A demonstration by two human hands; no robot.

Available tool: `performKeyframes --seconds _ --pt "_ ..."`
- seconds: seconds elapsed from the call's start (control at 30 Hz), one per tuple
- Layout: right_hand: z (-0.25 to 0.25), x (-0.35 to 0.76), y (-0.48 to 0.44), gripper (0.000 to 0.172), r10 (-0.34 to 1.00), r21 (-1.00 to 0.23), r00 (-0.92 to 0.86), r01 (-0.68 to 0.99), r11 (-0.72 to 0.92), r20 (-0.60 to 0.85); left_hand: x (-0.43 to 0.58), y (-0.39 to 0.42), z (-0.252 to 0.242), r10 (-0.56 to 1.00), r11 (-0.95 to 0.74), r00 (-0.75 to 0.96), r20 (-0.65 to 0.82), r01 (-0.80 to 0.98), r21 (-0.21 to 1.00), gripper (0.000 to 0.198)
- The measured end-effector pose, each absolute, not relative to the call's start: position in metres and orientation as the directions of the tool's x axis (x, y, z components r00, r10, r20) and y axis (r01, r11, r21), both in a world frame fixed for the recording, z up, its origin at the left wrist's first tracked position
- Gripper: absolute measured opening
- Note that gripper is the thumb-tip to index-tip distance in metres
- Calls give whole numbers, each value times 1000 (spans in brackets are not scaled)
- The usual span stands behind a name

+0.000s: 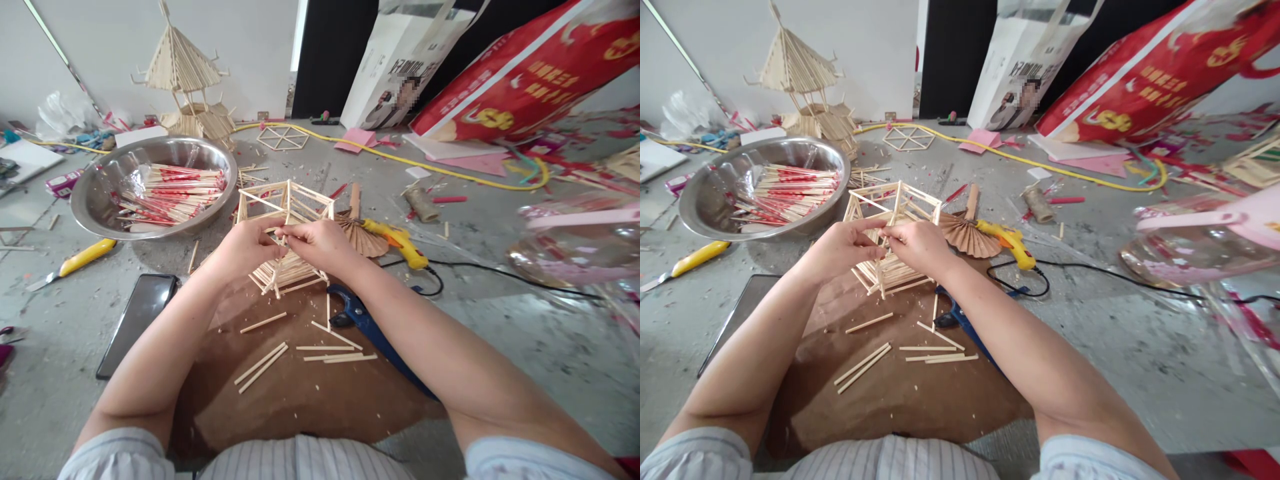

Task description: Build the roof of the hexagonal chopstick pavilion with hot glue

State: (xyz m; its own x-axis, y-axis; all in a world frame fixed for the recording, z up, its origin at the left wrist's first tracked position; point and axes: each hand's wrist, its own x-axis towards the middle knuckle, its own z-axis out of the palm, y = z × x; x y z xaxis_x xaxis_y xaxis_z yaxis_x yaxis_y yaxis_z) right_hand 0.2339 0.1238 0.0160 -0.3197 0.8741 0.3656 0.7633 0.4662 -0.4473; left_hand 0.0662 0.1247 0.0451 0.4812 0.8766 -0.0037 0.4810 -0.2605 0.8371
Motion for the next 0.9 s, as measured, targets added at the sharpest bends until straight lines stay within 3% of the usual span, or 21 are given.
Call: performKeyframes --seconds 0.57,0.9 --pt "16 235 123 28 888 -454 -311 773 443 338 68 124 46 880 -266 475 13 469 842 45" --pt "19 234 123 29 888 -458 -325 767 449 325 67 124 46 893 -257 450 5 500 827 53"
